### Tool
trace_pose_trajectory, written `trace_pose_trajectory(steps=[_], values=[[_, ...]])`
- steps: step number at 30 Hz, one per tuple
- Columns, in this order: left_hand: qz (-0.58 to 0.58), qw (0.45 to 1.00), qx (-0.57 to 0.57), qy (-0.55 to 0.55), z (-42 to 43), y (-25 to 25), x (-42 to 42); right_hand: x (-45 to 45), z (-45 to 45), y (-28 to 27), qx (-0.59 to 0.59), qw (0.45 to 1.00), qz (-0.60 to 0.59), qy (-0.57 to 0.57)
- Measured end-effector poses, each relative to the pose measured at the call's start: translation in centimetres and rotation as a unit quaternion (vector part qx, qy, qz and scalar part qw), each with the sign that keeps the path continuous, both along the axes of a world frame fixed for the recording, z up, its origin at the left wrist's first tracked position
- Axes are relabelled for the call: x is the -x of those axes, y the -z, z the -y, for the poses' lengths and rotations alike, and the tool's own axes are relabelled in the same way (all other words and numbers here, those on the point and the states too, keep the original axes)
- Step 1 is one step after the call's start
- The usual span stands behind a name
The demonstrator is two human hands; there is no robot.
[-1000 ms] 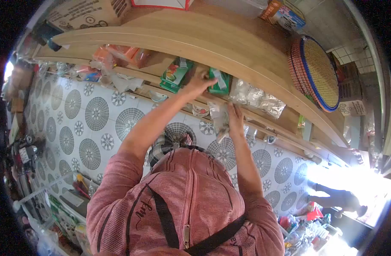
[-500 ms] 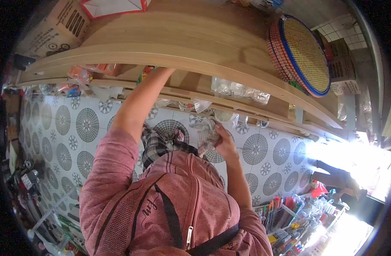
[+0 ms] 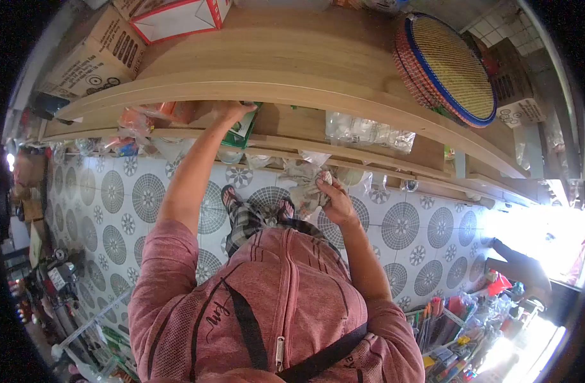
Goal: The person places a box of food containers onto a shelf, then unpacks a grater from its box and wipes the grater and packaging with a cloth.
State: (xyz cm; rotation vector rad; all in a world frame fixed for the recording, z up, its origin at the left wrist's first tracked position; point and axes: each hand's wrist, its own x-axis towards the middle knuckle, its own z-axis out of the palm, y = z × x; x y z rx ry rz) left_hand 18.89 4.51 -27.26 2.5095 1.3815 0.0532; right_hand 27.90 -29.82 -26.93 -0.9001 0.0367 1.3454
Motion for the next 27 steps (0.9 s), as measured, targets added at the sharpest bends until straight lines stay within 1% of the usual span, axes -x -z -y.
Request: trace_pose_trajectory(steps=[1, 2, 3, 4, 5, 6, 7, 8, 9, 10, 11, 12, 13, 14, 15, 16, 17, 18, 19, 20, 21, 22, 23, 24, 25, 26, 27], values=[[0.054, 0.999, -0.005, 0.004, -0.3, 0.6, 0.0, 0.3, -0.6, -1.0, -0.015, 1.0, -0.007, 0.009], [0.056, 0.998, -0.009, 0.007, -0.8, 1.0, 0.2, 0.4, -0.9, -1.5, -0.031, 0.999, -0.014, 0.019], [0.135, 0.988, 0.048, 0.058, -0.9, 0.2, 0.6, 0.1, -1.1, -1.2, -0.035, 0.999, -0.012, 0.022], [0.211, 0.966, 0.105, 0.109, -0.9, -0.5, 0.6, -0.3, -1.4, -0.7, -0.042, 0.975, 0.219, -0.005], [0.243, 0.939, 0.226, 0.089, -0.2, -1.0, 1.1, -0.6, -1.6, -0.4, -0.044, 0.897, 0.439, -0.031], [0.269, 0.897, 0.344, 0.068, 2.2, -3.8, 2.2, -0.3, -2.5, -4.8, -0.041, 0.761, 0.646, -0.037], [0.319, 0.829, 0.455, 0.058, 3.2, -2.7, 2.6, -0.4, -3.7, -6.1, -0.058, 0.916, 0.395, 0.037], [0.316, 0.813, 0.485, 0.055, 5.0, -3.8, 3.1, -0.6, -5.2, -7.0, -0.073, 0.986, 0.107, 0.106], [0.314, 0.796, 0.515, 0.05, 7.3, -5.6, 3.5, -0.3, -6.9, -7.8, -0.042, 0.972, 0.161, 0.164], [0.336, 0.772, 0.539, 0.029, 9.4, -7.2, 3.6, -0.6, -8.3, -6.9, -0.075, 0.946, 0.273, 0.158], [0.399, 0.74, 0.54, 0.024, 10.2, -6.2, 3.3, -0.5, -9.3, -6.0, -0.106, 0.907, 0.38, 0.148], [0.462, 0.705, 0.538, 0.017, 10.7, -5.2, 3.1, 0.3, -9.9, -6.4, -0.053, 0.877, 0.459, 0.133], [0.519, 0.687, 0.504, -0.073, 11.2, -6.1, 2.8, 1.6, -9.8, -6.6, -0.04, 0.836, 0.537, 0.107], [0.548, 0.672, 0.488, -0.1, 10.4, -5.6, 3.1, 2.9, -9.5, -6.7, -0.03, 0.788, 0.611, 0.078], [0.578, 0.654, 0.471, -0.128, 9.6, -5.0, 3.5, 4.0, -9.4, -6.8, -0.067, 0.732, 0.673, 0.082], [0.593, 0.654, 0.435, -0.178, 9.6, -5.7, 4.0, 4.8, -8.5, -7.0, -0.066, 0.789, 0.61, 0.038], [0.656, 0.618, 0.381, -0.206, 9.1, -5.5, 4.5, 5.4, -7.5, -7.1, -0.063, 0.838, 0.541, -0.008], [0.712, 0.578, 0.324, -0.231, 8.5, -5.4, 4.9, 5.2, -6.6, -6.1, -0.07, 0.911, 0.401, -0.063], [0.753, 0.523, 0.287, -0.278, 8.5, -6.6, 5.3, 5.5, -6.3, -5.5, -0.079, 0.924, 0.372, -0.044], [0.757, 0.52, 0.279, -0.281, 8.5, -6.8, 5.9, 5.7, -6.1, -5.0, -0.087, 0.935, 0.342, -0.024], [0.745, 0.533, 0.29, -0.278, 8.7, -6.7, 6.6, 5.9, -6.4, -5.2, -0.091, 0.921, 0.379, -0.002], [0.732, 0.546, 0.303, -0.273, 8.8, -6.6, 7.0, 5.9, -6.7, -5.4, -0.093, 0.92, 0.38, -0.004], [0.727, 0.525, 0.354, -0.266, 8.9, -5.4, 7.1, 5.8, -7.1, -5.6, -0.077, 0.887, 0.455, -0.012], [0.705, 0.523, 0.383, -0.287, 9.8, -6.4, 6.9, 5.8, -7.7, -5.9, -0.059, 0.848, 0.526, -0.018], [0.682, 0.522, 0.411, -0.307, 11.2, -7.3, 6.7, 6.0, -8.3, -8.1, -0.081, 0.799, 0.595, -0.015], [0.691, 0.489, 0.458, -0.272, 11.9, -6.5, 6.6, 5.9, -8.8, -8.1, -0.083, 0.799, 0.595, -0.014], [0.7, 0.479, 0.455, -0.271, 12.9, -6.3, 6.1, 5.9, -9.2, -8.1, -0.103, 0.805, 0.584, -0.005]])
